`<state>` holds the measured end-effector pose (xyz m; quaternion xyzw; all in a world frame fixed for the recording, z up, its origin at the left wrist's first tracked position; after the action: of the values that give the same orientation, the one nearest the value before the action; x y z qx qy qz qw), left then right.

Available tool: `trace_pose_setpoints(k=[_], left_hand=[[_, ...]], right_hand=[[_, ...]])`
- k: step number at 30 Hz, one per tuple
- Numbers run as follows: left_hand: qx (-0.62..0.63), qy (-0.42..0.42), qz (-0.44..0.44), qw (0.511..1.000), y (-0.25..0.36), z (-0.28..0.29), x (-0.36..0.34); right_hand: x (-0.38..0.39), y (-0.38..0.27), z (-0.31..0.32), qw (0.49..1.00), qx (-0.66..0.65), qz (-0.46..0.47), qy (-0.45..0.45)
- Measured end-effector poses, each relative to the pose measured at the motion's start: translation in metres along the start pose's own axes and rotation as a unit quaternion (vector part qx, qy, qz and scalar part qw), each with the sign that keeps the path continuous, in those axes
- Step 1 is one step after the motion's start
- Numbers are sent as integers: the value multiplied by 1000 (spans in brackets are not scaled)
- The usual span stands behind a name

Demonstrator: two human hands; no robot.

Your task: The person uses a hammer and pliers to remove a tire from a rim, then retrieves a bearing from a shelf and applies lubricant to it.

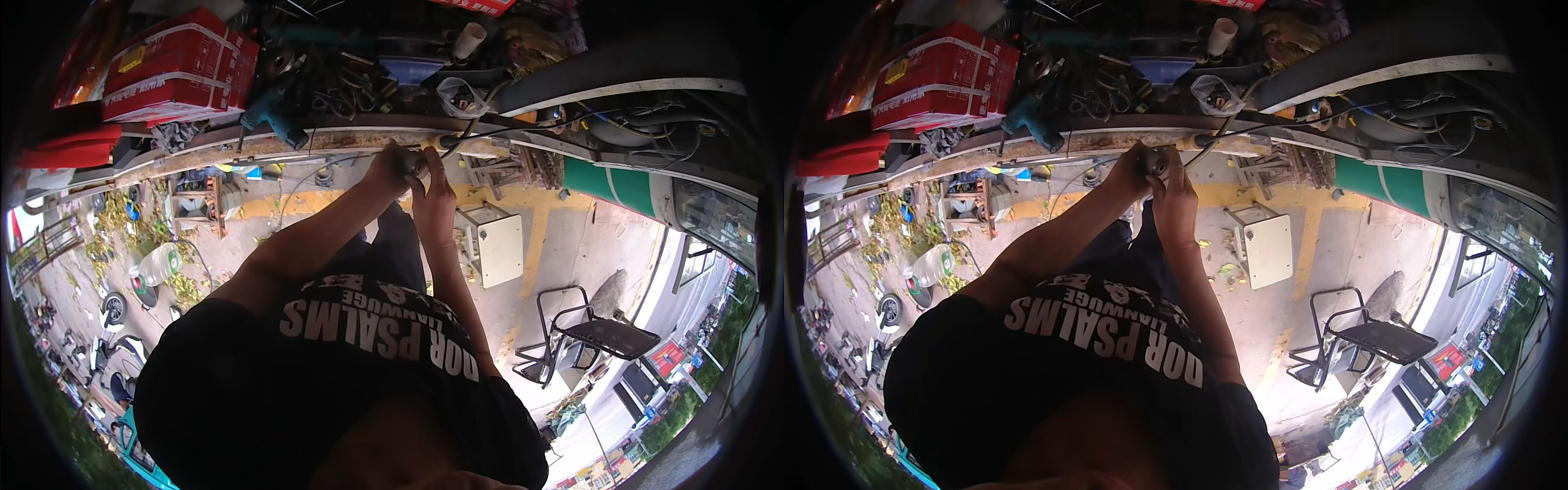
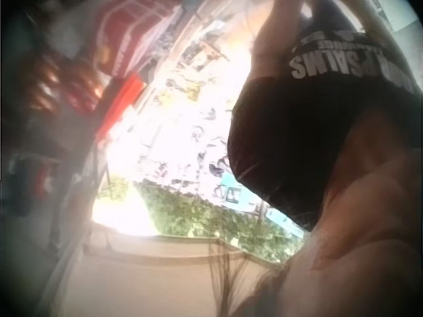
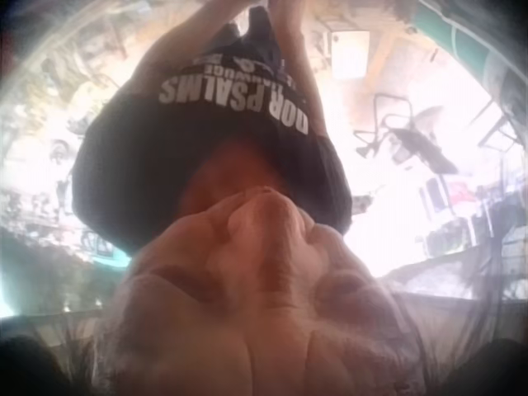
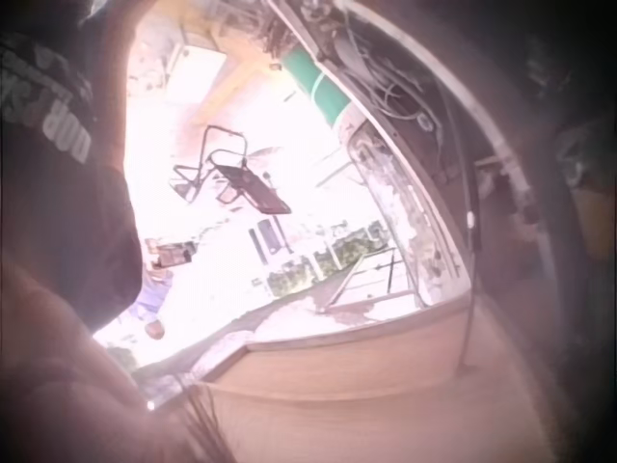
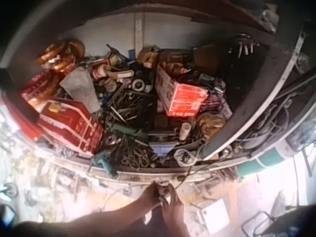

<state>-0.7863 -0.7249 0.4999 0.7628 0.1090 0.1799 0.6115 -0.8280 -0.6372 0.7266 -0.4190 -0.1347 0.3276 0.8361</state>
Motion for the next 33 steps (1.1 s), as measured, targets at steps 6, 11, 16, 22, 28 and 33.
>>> trace_pose_setpoints(k=[6,11,16,22,28,33], left_hand=[[-207,20,138,968,44,-17,5],[259,36,233,937,32,-9,14],[528,112,315,781,69,-31,-1],[133,144,311,930,67,21,-45],[-510,348,-10,786,53,143,-101],[-649,282,12,707,51,128,-126]], right_hand=[[8,38,1,975,-184,-116,42],[0,68,-24,983,-143,-110,-43],[-7,84,-21,979,-168,-105,-36],[-56,105,20,875,-400,-273,17],[-161,113,70,958,-219,-160,90],[-231,164,81,986,-66,-81,128]])
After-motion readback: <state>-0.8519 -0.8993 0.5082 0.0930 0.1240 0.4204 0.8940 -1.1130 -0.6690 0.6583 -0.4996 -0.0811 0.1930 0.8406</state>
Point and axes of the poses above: each hand's wrist, its own x-axis away from the middle knuckle, its own z-axis out of the back of the hand, y = z × x, the point moved 5 cm from there along -x, towards the middle knuckle, and after that the axes turned 2 degrees about z, right-handed, at the moved point
